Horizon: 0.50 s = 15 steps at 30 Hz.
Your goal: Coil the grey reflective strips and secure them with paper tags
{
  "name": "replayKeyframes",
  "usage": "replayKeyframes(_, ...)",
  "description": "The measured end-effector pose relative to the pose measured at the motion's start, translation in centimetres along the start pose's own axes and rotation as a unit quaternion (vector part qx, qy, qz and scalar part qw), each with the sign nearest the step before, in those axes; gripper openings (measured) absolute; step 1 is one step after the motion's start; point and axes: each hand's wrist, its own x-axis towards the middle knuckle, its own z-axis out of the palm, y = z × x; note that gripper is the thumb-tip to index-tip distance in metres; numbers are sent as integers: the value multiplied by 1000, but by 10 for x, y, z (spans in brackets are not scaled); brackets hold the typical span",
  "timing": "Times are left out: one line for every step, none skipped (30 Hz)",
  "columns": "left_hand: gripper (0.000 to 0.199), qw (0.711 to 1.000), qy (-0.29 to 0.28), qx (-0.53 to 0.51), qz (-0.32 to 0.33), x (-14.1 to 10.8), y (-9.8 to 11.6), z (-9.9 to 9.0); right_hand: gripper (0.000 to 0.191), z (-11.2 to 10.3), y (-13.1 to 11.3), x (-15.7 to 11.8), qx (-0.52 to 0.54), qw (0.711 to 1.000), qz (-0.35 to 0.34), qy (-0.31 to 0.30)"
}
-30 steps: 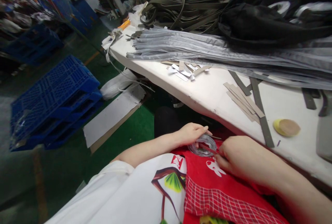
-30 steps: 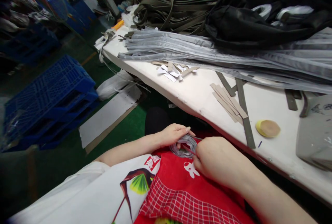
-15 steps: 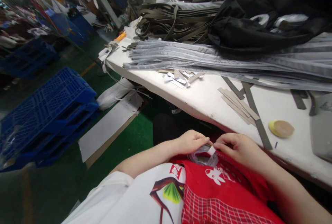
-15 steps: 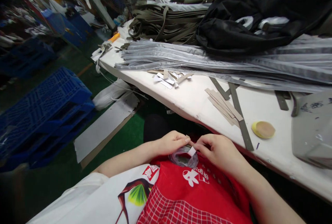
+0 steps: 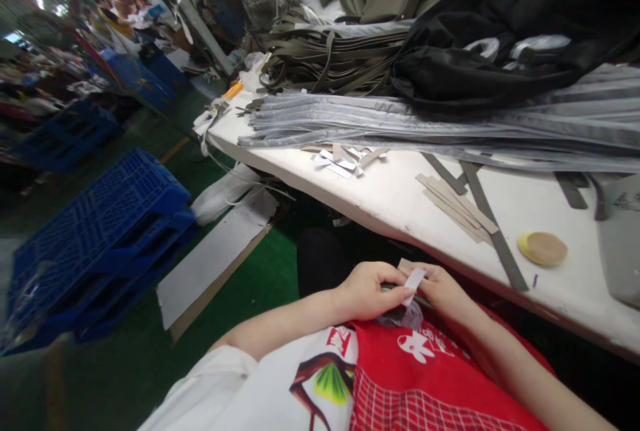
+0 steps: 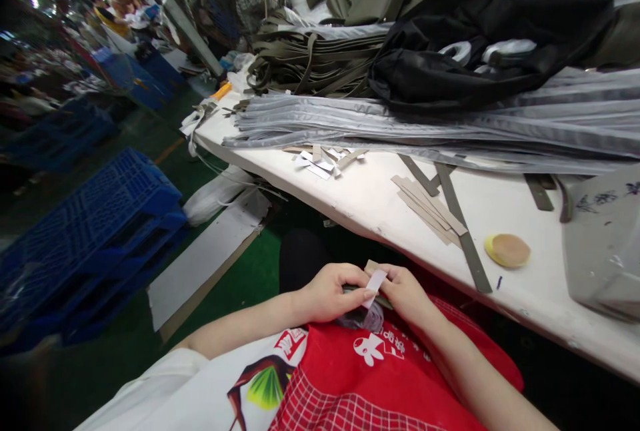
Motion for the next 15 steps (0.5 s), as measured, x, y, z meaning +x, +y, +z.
replayKeyframes(26,1000,19,16,9,-1,1,-1,38,0,-2,-1,-37,999,-16,14)
replayKeyframes(25,998,43,34,10,-1,1,-1,37,0,-6,-4,-77,996,-34,29)
replayKeyframes(24,996,69,51,2,0,0,-2,37,-1,-9,-6,-116,991,-51,44)
replayKeyframes(24,994,87,62,-14,1,-1,-2,37,-2,-12,-9,-148,985,-64,56)
replayKeyframes(25,993,91,63,-35,2,-2,-1,38,-2,-15,-11,-169,981,-70,61)
replayKeyframes(26,993,85,55,-55,4,-4,0,38,-3,-18,-13,-176,980,-70,60)
replayKeyframes(26,994,77,44,-70,6,-5,1,39,-5,-20,-15,-169,982,-65,52)
replayKeyframes(26,994,68,36,-80,8,-6,2,39,-6,-22,-17,-154,986,-58,36)
replayKeyframes(26,994,66,35,-83,9,-5,4,40,-8,-24,-19,-135,989,-53,15)
replayKeyframes(25,993,71,42,-83,9,-4,5,41,-10,-26,-21,-122,991,-54,-7)
replayKeyframes(23,992,81,52,-82,9,-2,6,42,-13,-28,-23,-119,991,-58,-23)
replayKeyframes(22,991,89,60,-80,9,0,7,42,-15,-29,-24,-127,989,-62,-32)
replayKeyframes(21,990,95,65,-78,8,3,8,43,-16,-31,-25,-142,987,-62,-32)
replayKeyframes(20,990,101,69,-77,8,6,9,44,-17,-32,-26,-158,985,-59,-27)
replayKeyframes(20,989,107,74,-74,7,9,9,45,-18,-33,-27,-171,984,-53,-22)
